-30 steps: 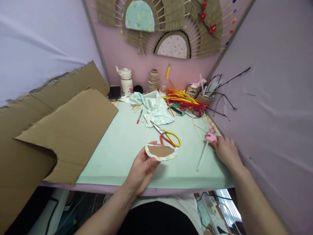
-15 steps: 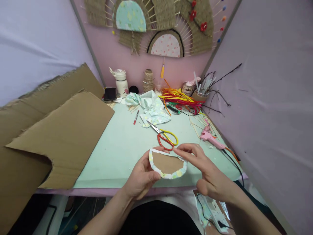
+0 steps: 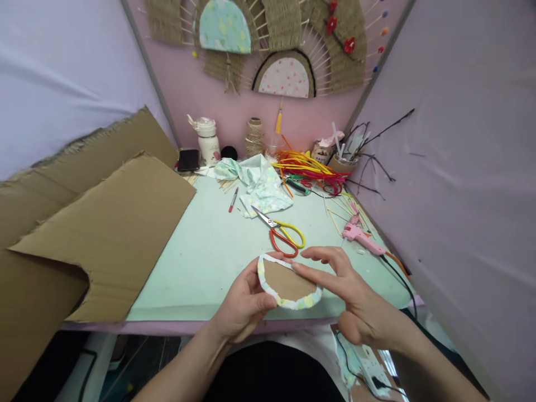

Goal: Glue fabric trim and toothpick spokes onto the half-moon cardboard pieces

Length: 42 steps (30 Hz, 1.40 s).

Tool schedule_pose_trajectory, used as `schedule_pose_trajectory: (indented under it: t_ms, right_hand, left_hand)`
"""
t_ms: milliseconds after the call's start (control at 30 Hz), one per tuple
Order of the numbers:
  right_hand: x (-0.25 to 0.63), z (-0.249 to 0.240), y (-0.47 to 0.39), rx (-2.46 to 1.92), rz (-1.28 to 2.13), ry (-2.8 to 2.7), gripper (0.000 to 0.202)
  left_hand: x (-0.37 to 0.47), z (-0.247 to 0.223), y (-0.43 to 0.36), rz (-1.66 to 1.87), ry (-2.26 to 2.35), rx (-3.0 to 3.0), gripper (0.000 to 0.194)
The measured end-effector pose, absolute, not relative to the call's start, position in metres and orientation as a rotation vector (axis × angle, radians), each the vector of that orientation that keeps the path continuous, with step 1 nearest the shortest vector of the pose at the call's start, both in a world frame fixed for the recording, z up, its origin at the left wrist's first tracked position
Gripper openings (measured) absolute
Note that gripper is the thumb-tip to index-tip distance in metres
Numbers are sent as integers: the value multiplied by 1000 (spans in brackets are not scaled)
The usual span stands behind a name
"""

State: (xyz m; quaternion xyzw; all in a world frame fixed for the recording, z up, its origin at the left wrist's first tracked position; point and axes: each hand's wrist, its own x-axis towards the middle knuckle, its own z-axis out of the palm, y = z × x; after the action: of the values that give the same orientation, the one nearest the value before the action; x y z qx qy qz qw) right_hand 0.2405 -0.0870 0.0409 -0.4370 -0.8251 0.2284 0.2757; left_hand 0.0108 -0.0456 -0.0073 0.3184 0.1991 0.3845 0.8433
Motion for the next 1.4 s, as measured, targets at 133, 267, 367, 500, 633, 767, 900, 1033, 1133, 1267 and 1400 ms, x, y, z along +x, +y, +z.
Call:
schedule_pose_trajectory:
  t_ms: [133,267,367,500,633,767,900,1033,1133,1267,1400]
  right_hand:
    - [248,37,-87,-1119,750,-2093,84]
    - [251,34,-86,-1150,721,-2068,89]
    - [245,33,-82,-1199,674,-2178,94]
    - [236,26,-79,-1272,579,-2304,97]
    - [238,17,-80,-1298,498,-2413,94]
    - [243,15,-80,-1240,548,-2383,96]
    - [239,16,-78,-1276,370,-2427,95]
    - [240,18,-80,-1229,404,-2444,89]
    - [247,17,-82,-1216,572,-2078,88]
    - [240,11,-74,-1407,712,-1516,54]
    - [213,3,-61,-1455,824,-1447,26]
  left_hand:
    - [11,-8,-45,815,416,696,65]
    - [14,-5,-45,740,396,698,64]
    - [17,-2,-46,669,413,677,64]
    - [20,0,-46,598,520,643,55]
    - [21,-5,-45,581,615,607,47]
    - [21,-10,-43,557,619,624,48]
    - [20,-8,-44,520,598,675,47]
    - [17,-4,-44,508,624,692,50]
    - [18,-3,-40,583,617,699,52]
    - [25,-6,-36,747,654,738,46]
    - [28,-12,-39,887,695,765,39]
